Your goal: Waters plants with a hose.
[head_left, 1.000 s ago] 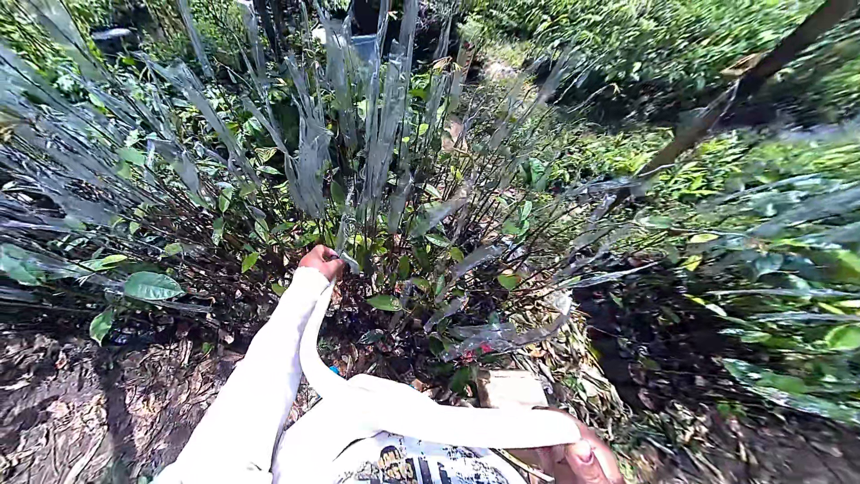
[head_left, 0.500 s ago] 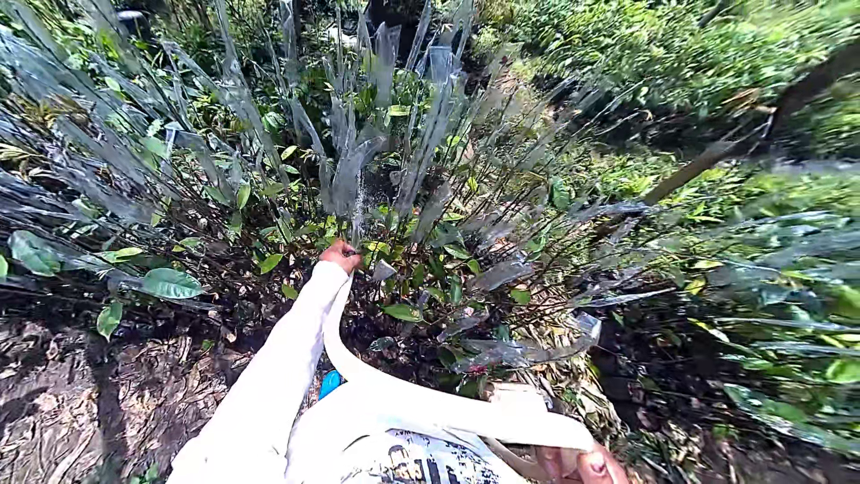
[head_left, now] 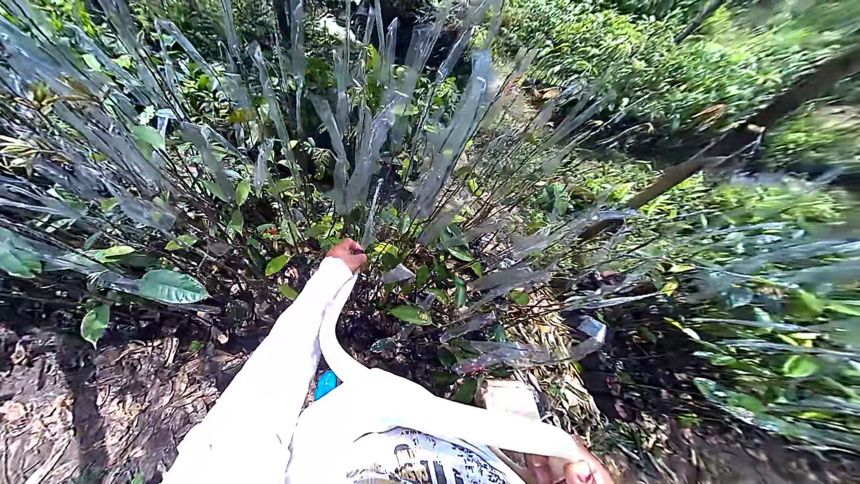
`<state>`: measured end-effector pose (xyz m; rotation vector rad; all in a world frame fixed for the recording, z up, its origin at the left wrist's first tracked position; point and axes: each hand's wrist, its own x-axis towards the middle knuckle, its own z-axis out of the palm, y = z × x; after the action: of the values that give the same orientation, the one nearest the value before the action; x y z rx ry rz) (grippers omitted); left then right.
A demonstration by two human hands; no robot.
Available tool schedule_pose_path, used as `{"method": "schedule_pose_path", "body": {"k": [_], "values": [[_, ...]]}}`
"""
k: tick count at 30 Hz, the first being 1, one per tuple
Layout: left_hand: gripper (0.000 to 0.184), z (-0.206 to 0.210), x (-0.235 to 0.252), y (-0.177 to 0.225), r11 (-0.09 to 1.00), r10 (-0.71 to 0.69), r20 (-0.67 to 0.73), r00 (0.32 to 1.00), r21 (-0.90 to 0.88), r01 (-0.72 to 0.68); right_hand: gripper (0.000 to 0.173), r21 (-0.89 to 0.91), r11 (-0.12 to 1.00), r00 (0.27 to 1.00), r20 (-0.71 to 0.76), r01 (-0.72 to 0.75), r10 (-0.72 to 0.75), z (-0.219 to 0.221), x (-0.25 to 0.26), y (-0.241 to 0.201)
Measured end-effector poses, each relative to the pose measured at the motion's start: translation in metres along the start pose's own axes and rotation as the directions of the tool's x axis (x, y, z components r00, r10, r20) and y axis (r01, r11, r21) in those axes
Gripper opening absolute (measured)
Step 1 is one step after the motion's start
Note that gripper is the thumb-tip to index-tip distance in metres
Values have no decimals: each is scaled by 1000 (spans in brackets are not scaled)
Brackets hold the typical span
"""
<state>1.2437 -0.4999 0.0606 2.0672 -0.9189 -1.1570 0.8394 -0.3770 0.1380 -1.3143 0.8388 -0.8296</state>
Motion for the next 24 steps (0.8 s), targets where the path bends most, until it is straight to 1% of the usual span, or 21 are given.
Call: {"method": "schedule_pose_path", "body": {"k": [4,8,12,16,21,24], "values": [[37,-4,9,-1,1000,13,27,1000,-17,-13,31,-16,1000,999,-35,-21,20,8,1,3],[36,0,15,2,999,-16,42,999,43,15,39,-69,997,997,-78,-30,25,13,-3,3],[37,5,11,10,998,-23,68,997,66,18,32,-45,999,995,-97,-14,9,14,-7,3],[37,11,15,11,999,3,75,997,34,-6,27,-18,1000,996,-87,6,-8,11,-11,3],[36,26,19,11,997,25,65,998,74,-30,28,14,1000,994,-109,4,-2,-2,-15,6],[35,40,10,19,995,4,71,997,102,-11,28,18,1000,990,-140,-1,4,-11,-19,5]]}}
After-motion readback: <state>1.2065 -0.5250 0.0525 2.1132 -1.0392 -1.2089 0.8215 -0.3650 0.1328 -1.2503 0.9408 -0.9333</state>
